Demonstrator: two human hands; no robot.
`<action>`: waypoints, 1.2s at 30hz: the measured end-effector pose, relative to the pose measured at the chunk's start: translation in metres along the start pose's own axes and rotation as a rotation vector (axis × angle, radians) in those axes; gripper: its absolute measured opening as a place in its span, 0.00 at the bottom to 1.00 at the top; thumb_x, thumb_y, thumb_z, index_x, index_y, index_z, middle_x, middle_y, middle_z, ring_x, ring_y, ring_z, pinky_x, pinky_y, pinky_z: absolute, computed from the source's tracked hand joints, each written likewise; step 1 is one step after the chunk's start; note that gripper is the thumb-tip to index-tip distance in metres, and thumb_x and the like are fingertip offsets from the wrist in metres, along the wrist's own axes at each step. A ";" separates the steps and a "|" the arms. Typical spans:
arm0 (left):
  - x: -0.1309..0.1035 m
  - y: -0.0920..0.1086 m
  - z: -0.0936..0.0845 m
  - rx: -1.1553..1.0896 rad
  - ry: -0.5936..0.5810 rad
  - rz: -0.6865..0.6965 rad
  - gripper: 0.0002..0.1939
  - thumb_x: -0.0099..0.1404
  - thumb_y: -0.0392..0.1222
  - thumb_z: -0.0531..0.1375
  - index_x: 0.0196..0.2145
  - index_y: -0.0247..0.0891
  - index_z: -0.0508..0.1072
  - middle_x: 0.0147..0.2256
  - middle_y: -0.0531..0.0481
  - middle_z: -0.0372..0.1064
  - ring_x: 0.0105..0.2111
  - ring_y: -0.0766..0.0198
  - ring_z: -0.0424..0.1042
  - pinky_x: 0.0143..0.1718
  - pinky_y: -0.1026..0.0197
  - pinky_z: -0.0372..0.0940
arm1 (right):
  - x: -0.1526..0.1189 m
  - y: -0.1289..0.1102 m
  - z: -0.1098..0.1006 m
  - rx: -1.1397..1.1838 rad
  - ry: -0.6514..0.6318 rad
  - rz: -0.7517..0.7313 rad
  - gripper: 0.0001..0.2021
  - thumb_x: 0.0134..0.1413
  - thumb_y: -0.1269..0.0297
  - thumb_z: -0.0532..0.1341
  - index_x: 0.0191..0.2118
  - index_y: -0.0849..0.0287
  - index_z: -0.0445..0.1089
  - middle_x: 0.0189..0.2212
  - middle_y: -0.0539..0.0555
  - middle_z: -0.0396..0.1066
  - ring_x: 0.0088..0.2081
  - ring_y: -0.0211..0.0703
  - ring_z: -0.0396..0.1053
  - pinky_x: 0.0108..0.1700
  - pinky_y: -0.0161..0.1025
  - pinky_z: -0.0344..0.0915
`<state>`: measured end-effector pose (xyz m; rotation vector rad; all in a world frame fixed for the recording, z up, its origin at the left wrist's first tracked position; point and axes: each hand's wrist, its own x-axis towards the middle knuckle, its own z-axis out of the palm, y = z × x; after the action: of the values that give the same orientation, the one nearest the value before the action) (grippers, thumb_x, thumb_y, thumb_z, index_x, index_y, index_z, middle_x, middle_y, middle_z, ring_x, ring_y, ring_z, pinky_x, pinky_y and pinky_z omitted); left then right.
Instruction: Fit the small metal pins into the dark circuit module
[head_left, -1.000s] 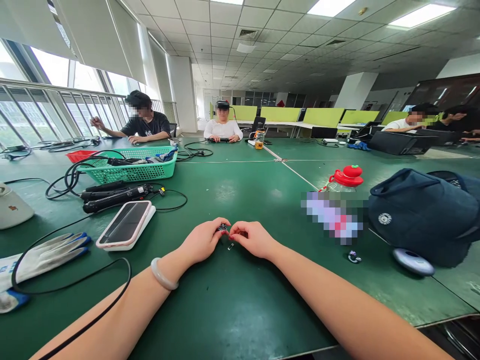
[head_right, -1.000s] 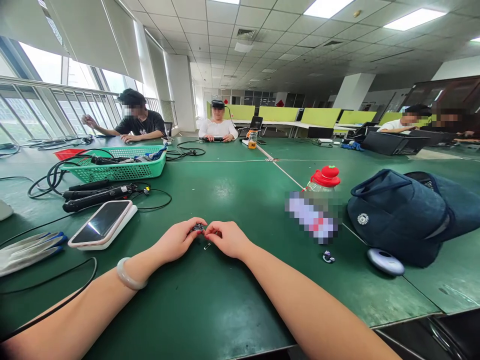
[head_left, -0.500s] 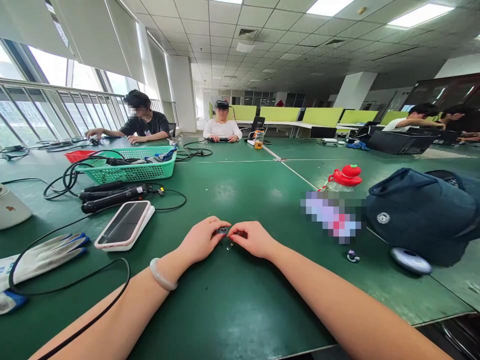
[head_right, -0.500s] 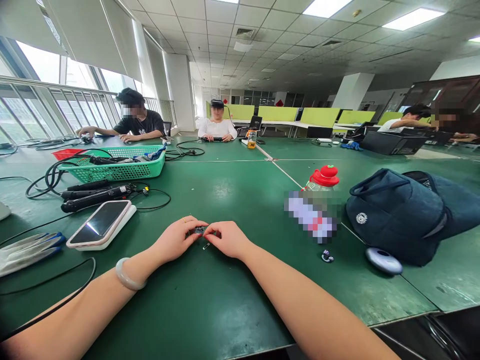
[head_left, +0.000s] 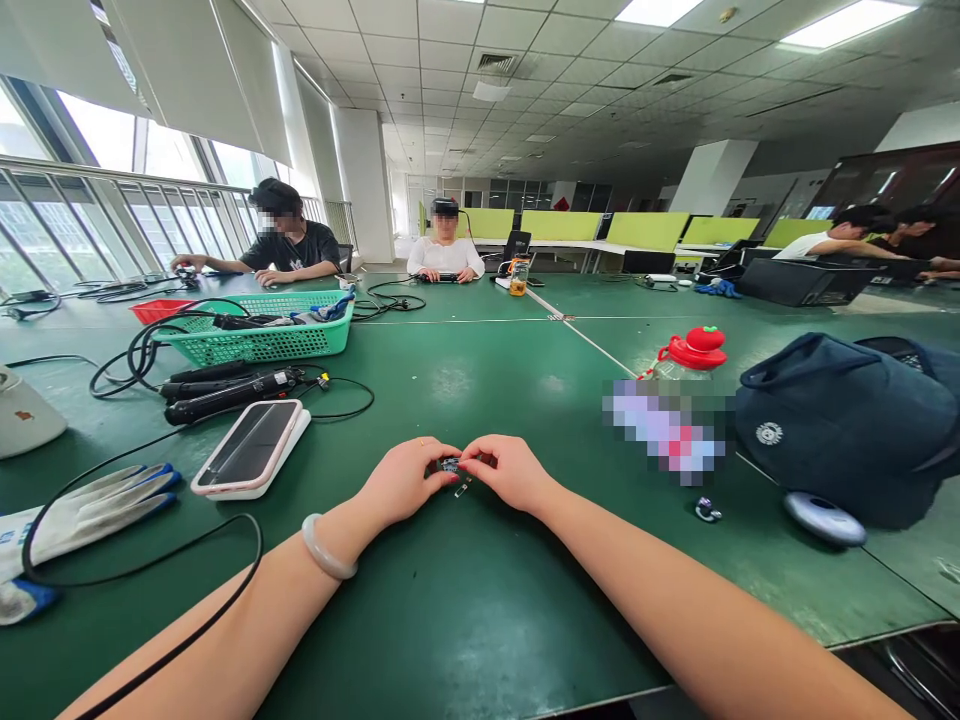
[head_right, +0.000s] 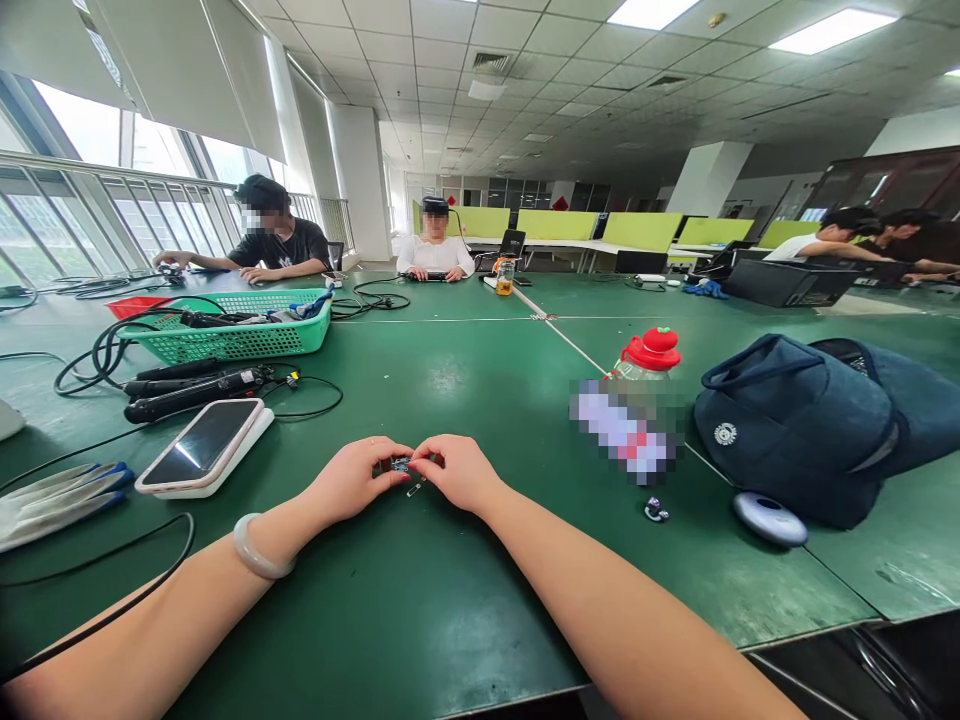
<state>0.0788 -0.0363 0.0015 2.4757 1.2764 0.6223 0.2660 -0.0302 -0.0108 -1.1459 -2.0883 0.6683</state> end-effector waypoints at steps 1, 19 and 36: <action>0.000 0.000 0.000 0.004 -0.003 0.003 0.13 0.60 0.46 0.58 0.42 0.43 0.73 0.37 0.50 0.72 0.37 0.60 0.68 0.40 0.60 0.61 | 0.000 -0.001 0.000 -0.013 0.013 -0.007 0.06 0.51 0.64 0.60 0.28 0.58 0.72 0.25 0.49 0.69 0.26 0.34 0.62 0.31 0.32 0.58; -0.001 0.007 -0.002 -0.049 -0.010 0.009 0.07 0.59 0.42 0.58 0.36 0.42 0.72 0.32 0.53 0.72 0.34 0.62 0.67 0.35 0.62 0.59 | -0.004 -0.010 0.004 -0.117 0.018 -0.129 0.04 0.54 0.66 0.58 0.30 0.57 0.68 0.27 0.49 0.66 0.28 0.34 0.61 0.33 0.33 0.57; 0.002 -0.007 0.002 -0.065 0.104 -0.246 0.13 0.58 0.46 0.57 0.40 0.42 0.73 0.31 0.51 0.72 0.31 0.61 0.69 0.33 0.61 0.62 | -0.001 0.010 -0.001 -0.122 -0.099 0.072 0.03 0.49 0.67 0.60 0.31 0.56 0.72 0.31 0.50 0.67 0.30 0.35 0.62 0.35 0.35 0.59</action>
<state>0.0760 -0.0311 -0.0029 2.2128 1.5436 0.7239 0.2726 -0.0255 -0.0175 -1.2841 -2.2056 0.6513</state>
